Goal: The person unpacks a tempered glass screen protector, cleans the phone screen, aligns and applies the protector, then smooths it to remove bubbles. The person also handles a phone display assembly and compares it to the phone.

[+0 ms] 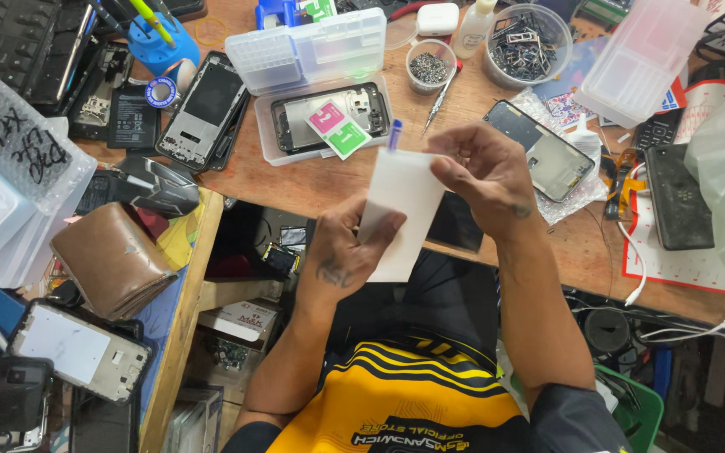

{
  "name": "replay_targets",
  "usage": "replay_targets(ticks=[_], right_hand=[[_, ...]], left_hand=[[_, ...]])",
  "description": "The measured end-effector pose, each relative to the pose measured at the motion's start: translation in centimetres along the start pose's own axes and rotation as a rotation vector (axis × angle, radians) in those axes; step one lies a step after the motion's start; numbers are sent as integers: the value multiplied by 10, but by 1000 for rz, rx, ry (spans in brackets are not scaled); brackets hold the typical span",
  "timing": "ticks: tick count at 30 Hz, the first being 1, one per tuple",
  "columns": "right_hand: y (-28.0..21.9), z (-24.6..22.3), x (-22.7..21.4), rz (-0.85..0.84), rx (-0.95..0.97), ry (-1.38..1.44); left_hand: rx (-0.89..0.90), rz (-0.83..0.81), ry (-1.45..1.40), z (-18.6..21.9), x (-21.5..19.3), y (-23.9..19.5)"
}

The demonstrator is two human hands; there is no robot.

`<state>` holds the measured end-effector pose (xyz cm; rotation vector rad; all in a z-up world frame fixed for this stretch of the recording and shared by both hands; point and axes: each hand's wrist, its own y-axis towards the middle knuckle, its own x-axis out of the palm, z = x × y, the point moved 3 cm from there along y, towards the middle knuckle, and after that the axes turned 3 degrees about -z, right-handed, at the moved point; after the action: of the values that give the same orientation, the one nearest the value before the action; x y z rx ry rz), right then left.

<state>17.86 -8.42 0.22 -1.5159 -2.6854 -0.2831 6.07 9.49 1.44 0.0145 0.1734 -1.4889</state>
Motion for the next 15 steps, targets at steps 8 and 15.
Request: replay_targets(ticks=[8,15], right_hand=[[24,13,-12,101,-82,200],[35,16,-59,408,-202,498]], left_hand=[[-40,-93,16,-16,-4,-5],[-101,14,-51,-38,-30,-4]])
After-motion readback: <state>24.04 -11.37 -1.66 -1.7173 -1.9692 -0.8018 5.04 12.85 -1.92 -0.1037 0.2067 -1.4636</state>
